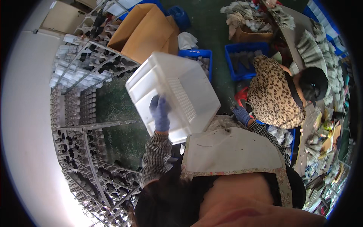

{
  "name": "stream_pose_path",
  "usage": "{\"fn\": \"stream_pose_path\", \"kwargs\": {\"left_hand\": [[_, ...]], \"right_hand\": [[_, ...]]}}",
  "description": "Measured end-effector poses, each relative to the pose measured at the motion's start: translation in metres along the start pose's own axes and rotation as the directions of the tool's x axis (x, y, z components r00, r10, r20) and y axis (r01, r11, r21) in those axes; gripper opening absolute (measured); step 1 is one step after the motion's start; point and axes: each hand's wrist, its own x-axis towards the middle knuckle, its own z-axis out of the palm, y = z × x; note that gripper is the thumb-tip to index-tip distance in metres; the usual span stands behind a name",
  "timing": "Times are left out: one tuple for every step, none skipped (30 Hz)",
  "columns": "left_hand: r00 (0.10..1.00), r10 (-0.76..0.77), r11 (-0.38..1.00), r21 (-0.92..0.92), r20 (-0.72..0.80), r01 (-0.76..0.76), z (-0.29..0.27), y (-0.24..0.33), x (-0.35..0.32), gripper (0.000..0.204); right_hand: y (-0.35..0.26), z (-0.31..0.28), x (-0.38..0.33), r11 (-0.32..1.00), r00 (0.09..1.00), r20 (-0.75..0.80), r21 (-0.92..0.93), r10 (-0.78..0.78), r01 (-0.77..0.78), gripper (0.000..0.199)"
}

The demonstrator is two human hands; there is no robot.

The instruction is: Assembling, gluing, organizing, and transporting batches of brush bundles and wire assemblies at a manufacturing workstation.

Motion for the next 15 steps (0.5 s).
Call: {"fn": "stream_pose_path", "kwargs": {"left_hand": [[1.000, -0.007, 0.996, -0.094, -0.026, 0.005, 0.015, -0.001, 0.021, 0.023], [0.997, 0.079, 0.992, -0.098, -0.014, -0.080, 0.026, 0.007, 0.039, 0.025], [0.990, 0.136, 0.989, -0.052, -0.030, -0.138, 0.036, 0.011, 0.063, 0.025], [0.988, 0.148, 0.987, -0.061, -0.048, -0.151, 0.037, 0.018, 0.084, 0.025], [0.992, 0.125, 0.989, -0.080, 0.005, -0.124, 0.039, 0.026, 0.105, 0.025], [0.993, 0.104, 0.990, -0.099, 0.058, -0.098, 0.036, 0.033, 0.123, 0.025], [0.985, 0.136, 0.981, -0.156, 0.110, -0.118, 0.029, 0.039, 0.142, 0.026], [0.983, 0.144, 0.978, -0.167, 0.110, -0.125, 0.026, 0.053, 0.150, 0.026], [0.982, 0.166, 0.965, -0.217, 0.087, -0.144, 0.022, 0.068, 0.157, 0.024], [0.981, 0.183, 0.951, -0.266, 0.066, -0.160, 0.018, 0.084, 0.165, 0.023], [0.965, 0.261, 0.927, -0.285, 0.023, -0.244, 0.016, 0.094, 0.178, 0.023], [0.965, 0.262, 0.926, -0.286, 0.018, -0.246, 0.005, 0.097, 0.193, 0.023], [0.935, 0.355, 0.886, -0.313, -0.020, -0.343, -0.010, 0.100, 0.213, 0.022], [0.896, 0.441, 0.835, -0.339, -0.059, -0.433, -0.022, 0.100, 0.238, 0.022], [0.861, 0.499, 0.811, -0.299, -0.092, -0.502, -0.042, 0.093, 0.267, 0.021]], "right_hand": [[0.017, 0.004, 0.021, 0.963, 0.985, 0.096, -0.243, 0.142, -0.115, 0.047], [0.010, 0.016, 0.034, 0.964, 0.986, 0.108, -0.247, 0.131, -0.101, 0.047], [-0.002, 0.022, 0.052, 0.968, 0.952, 0.186, -0.106, 0.244, -0.227, 0.048], [-0.018, 0.026, 0.068, 0.933, 0.898, 0.279, 0.020, 0.340, -0.359, 0.049], [-0.037, 0.028, 0.075, 0.993, 0.949, 0.310, 0.074, 0.060, -0.087, 0.044], [-0.053, 0.035, 0.089, 0.996, 0.950, 0.309, 0.060, 0.046, -0.068, 0.044], [-0.068, 0.043, 0.106, 0.831, 0.895, 0.321, 0.366, 0.309, -0.418, 0.041], [-0.080, 0.049, 0.118, 0.458, 0.747, 0.417, 0.603, 0.517, -0.653, 0.039], [-0.092, 0.051, 0.134, 0.467, 0.753, 0.408, 0.603, 0.516, -0.646, 0.039], [-0.108, 0.049, 0.152, 0.471, 0.809, 0.297, 0.691, 0.507, -0.549, 0.037], [-0.126, 0.045, 0.176, 0.475, 0.850, 0.180, 0.763, 0.495, -0.438, 0.035], [-0.153, 0.037, 0.199, 0.595, 0.899, 0.063, 0.730, 0.433, -0.338, 0.033], [-0.188, 0.022, 0.222, 0.699, 0.932, -0.051, 0.676, 0.359, -0.232, 0.031], [-0.229, 0.008, 0.243, 0.765, 0.961, -0.126, 0.634, 0.246, -0.113, 0.029], [-0.265, -0.007, 0.269, 0.796, 0.974, -0.158, 0.605, 0.160, -0.033, 0.031]]}}
